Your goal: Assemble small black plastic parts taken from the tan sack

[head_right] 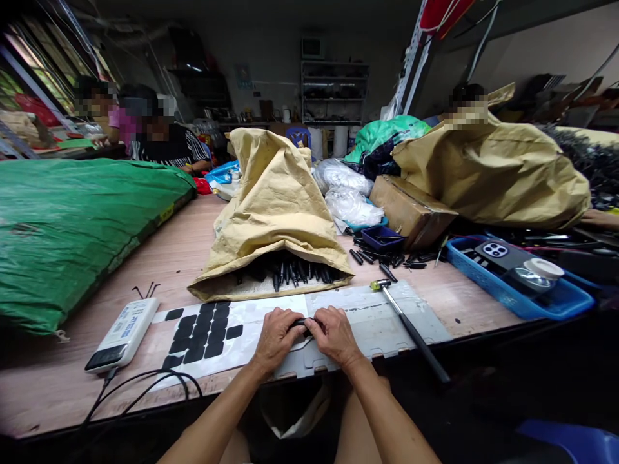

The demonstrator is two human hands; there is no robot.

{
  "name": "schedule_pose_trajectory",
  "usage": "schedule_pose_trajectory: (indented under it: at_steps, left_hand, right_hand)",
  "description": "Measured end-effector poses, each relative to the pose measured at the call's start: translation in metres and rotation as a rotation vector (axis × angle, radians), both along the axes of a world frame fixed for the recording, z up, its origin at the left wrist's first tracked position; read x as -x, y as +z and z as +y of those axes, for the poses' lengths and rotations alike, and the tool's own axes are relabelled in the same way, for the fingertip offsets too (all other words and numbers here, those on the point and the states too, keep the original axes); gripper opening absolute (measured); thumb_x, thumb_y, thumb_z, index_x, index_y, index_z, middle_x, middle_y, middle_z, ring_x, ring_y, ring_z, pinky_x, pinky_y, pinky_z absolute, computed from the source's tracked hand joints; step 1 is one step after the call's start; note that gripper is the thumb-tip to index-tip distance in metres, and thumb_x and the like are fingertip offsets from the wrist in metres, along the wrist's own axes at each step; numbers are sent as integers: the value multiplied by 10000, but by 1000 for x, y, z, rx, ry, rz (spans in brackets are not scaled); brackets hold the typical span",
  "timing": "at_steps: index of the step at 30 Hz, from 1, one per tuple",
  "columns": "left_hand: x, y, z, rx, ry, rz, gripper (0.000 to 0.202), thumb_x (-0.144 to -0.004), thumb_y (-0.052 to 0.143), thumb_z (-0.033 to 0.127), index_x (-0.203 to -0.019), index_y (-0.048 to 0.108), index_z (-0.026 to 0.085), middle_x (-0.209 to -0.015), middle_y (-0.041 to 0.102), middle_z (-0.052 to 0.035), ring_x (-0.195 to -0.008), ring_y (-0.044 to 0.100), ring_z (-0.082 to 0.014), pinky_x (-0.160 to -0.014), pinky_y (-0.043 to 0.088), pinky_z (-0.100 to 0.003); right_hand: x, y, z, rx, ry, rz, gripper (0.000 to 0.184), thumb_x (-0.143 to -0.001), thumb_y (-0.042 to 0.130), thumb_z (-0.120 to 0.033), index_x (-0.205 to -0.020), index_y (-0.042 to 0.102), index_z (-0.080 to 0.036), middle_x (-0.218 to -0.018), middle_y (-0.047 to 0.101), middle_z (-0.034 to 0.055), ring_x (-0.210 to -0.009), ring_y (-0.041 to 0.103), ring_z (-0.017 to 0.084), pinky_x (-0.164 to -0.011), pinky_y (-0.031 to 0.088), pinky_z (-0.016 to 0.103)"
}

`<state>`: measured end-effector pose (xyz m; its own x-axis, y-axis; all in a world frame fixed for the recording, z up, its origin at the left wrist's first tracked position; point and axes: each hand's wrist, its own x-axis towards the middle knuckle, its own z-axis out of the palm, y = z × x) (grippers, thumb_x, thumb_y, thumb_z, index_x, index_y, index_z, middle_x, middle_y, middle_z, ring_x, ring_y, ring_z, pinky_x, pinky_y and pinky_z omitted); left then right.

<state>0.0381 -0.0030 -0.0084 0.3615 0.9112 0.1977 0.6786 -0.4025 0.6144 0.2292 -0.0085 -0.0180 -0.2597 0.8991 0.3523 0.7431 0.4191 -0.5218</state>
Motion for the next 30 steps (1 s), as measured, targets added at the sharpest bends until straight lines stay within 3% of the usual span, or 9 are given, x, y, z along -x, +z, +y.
schedule_pose_trajectory:
  at_steps: [7, 19, 24, 30]
  left_hand:
    - [2, 1, -1, 20, 0, -9, 207, -992, 512, 362, -1029, 683, 253, -970, 708, -12, -965, 531, -229, -908, 354, -408]
    - [0, -2, 1, -3, 2, 34, 188, -977, 544, 366, -990, 697, 257, -928, 706, -12, -946, 533, -233, -877, 351, -400]
    - [0, -2, 0, -23, 8, 60, 157, -959, 561, 334, -969, 696, 254, -917, 703, -17, -940, 535, -236, -862, 354, -398]
    - [0, 0, -2, -37, 44, -3, 134, -954, 552, 306, -972, 667, 240, -958, 694, -30, -956, 545, -237, -876, 371, -398]
  right_hand:
    - [0, 5, -4, -17, 18, 50, 295, -930, 606, -421, -752, 498, -212, -700, 543, -16, -706, 484, 153, -720, 329, 313]
    - [2, -4, -4, -118, 43, -182, 277, -1038, 417, -348, -834, 541, -208, -831, 599, 52, -805, 488, 204, -737, 314, 339]
    - [0, -6, -2, -107, 86, -150, 273, -1030, 444, -327, -800, 538, -212, -802, 593, 37, -805, 490, 197, -735, 317, 333]
    - [0, 0, -2, -41, 45, -1, 246, -974, 543, -357, -774, 516, -217, -760, 571, 5, -740, 494, 165, -717, 339, 312]
